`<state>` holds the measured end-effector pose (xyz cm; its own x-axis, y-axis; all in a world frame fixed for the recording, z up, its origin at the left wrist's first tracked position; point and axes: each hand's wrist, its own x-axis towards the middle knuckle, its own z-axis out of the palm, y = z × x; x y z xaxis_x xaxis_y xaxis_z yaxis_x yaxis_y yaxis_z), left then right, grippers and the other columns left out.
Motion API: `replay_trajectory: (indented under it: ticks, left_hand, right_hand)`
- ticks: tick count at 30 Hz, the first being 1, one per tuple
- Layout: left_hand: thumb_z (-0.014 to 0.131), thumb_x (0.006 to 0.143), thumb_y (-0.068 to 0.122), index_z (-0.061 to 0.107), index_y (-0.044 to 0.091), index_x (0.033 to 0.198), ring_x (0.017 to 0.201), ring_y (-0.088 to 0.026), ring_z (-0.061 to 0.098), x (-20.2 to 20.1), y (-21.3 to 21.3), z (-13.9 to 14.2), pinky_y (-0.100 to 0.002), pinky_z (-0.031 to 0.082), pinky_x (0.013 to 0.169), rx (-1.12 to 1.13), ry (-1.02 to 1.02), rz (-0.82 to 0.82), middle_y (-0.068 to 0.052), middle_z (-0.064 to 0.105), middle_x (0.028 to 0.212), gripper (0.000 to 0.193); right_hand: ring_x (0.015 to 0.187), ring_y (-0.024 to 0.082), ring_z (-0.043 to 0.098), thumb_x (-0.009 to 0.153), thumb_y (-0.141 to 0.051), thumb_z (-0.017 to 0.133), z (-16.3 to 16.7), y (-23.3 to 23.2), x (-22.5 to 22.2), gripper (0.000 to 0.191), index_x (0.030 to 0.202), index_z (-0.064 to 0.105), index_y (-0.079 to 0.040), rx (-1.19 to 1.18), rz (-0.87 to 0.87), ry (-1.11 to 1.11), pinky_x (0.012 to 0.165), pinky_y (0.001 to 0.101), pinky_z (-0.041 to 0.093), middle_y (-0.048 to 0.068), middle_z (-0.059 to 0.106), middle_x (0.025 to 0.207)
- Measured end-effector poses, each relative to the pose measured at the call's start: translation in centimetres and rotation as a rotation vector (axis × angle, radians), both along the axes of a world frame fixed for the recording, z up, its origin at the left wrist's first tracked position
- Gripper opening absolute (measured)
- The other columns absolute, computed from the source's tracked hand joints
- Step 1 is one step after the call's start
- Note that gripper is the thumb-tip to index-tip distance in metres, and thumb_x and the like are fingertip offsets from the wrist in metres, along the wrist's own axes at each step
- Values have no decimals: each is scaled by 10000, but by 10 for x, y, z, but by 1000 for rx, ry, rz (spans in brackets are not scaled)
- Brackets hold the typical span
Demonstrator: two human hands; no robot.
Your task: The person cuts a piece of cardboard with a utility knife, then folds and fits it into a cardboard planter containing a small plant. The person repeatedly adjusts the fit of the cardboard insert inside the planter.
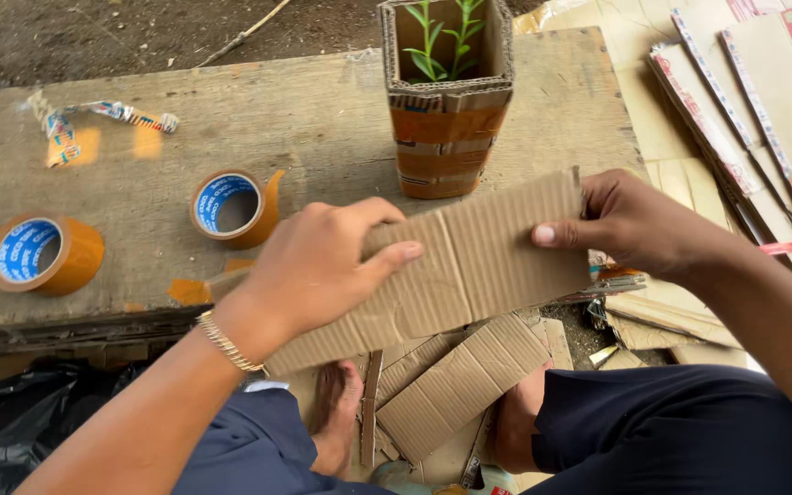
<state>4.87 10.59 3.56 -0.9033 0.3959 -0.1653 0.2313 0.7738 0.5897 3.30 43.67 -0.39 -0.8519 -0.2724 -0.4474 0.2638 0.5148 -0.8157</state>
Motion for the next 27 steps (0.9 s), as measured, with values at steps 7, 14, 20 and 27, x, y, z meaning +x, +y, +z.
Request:
replay_trajectory:
  ticks: [7, 14, 20, 27]
  left_hand:
    - [646, 807, 586, 813, 186, 933, 792, -368, 727, -9, 14, 13, -479, 572, 782, -223, -57, -50, -174, 739, 750, 452]
    - [647, 844, 488, 774, 190, 1065, 929, -354, 720, -21, 4, -1, -476, 557, 835, -331, -93, -175, -169, 760, 916, 392]
    - [726, 798, 325, 737, 167, 1119, 1090, -331, 675, -16, -15, -19, -454, 531, 919, -479, -375, -457, -140, 735, 1086, 358]
    - [679, 865, 215, 757, 62, 1071, 1084, -371, 692, -7, -31, -44, -470, 558, 914, -741, -414, -420, -185, 726, 1111, 268]
  right_hand:
    - [1341, 331, 566, 982, -409, 694, -25, 14, -39, 653, 1436, 464, 0, -607, -219, 132, 1054, 515, 509, 178, 602, 1344]
    - [1482, 436, 313, 732, -292, 937, -53, -29, -76, 1241, 1594, 70, -80, 73, 94, 648, 1142, 567, 355, 295, 317, 1581]
    - [1476, 405, 381, 651, -246, 921, -51, -59, -98, 1200, 1564, 164, -63, -74, 115, 602, 1197, 542, 354, 255, 422, 1520]
    - [1360, 403, 432, 619, -271, 979, -59, -49, -92, 1132, 1453, 267, 13, 110, 6, 751, 1190, 522, 354, 230, 419, 1365]
